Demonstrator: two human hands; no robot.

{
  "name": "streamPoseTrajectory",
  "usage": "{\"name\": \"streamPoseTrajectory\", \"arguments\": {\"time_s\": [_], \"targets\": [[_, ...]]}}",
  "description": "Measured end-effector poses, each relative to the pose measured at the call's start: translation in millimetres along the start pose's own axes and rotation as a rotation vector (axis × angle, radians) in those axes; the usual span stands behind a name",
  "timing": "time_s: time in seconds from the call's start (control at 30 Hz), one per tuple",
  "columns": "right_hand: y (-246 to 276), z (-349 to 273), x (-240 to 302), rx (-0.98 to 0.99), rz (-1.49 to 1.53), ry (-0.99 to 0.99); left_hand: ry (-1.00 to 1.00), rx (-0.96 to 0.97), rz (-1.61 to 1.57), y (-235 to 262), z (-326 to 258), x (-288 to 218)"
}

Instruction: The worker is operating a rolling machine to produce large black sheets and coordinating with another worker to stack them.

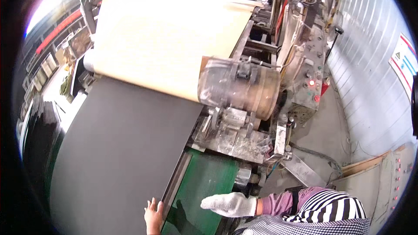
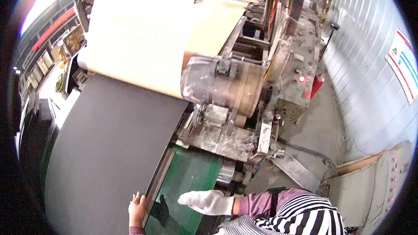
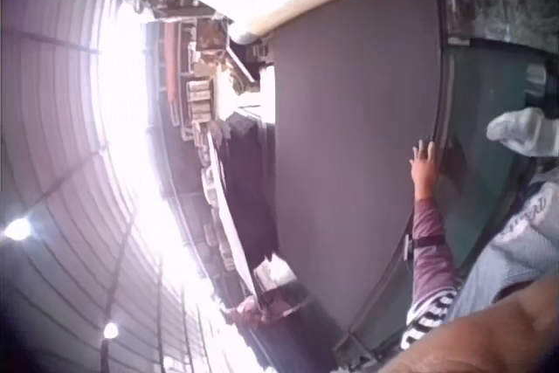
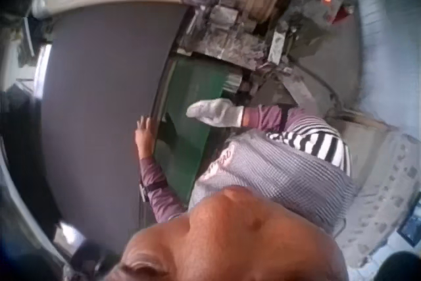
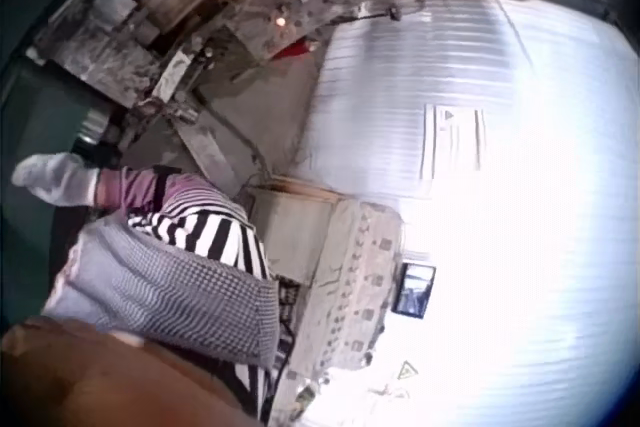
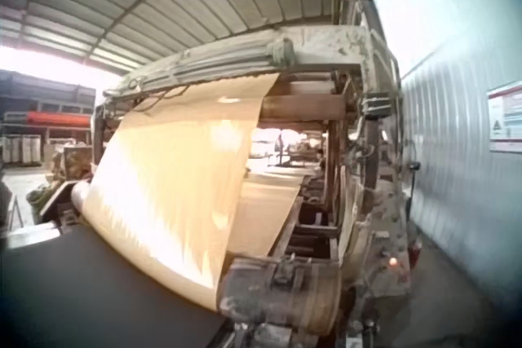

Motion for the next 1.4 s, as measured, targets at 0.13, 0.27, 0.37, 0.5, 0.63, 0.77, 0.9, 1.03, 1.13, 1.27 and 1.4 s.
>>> {"name": "streamPoseTrajectory", "arguments": {"time_s": [0.13,0.27,0.37,0.5,0.63,0.77,0.9,1.03,1.13,1.27,1.4], "targets": [[23,-17,-5,-0.091,0.246,-0.027,-0.145,-0.316,0.066,23,-43,44],[69,-45,-30,-0.091,0.045,-0.217,0.198,-0.364,0.524,55,-117,94],[111,-60,-38,-0.266,0.256,-0.241,0.073,-0.482,0.374,62,-126,77],[172,-83,-52,-0.357,-0.156,-0.339,0.2,-0.405,0.133,43,-92,58],[239,-110,-72,-0.464,-0.353,-0.438,-0.124,-0.304,0.243,22,-52,6],[292,-136,-87,-0.56,-0.431,-0.491,-0.047,-0.197,0.282,8,-17,-39],[286,-150,-93,-0.393,-0.386,-0.563,-0.038,-0.052,0.33,-12,18,-74],[260,-158,-98,-0.187,-0.209,-0.587,-0.055,-0.292,0.055,-30,42,-77],[265,-161,-105,-0.201,-0.284,-0.581,-0.112,-0.296,0.132,-33,35,-62],[308,-156,-125,-0.32,-0.319,-0.586,0.145,-0.329,0.007,1,-5,-31],[445,-142,-160,-0.746,-0.823,-0.464,0.331,-0.294,-0.004,-1,-7,-33]]}}
Point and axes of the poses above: each hand's wrist, its own z-axis towards the middle knuckle, its own y-axis out of the back of the hand, x = y × z, the point moved 6 cm from there along z, towards the middle knuckle, and after that the axes turned 7 degrees about -x, right-handed, at the moved point
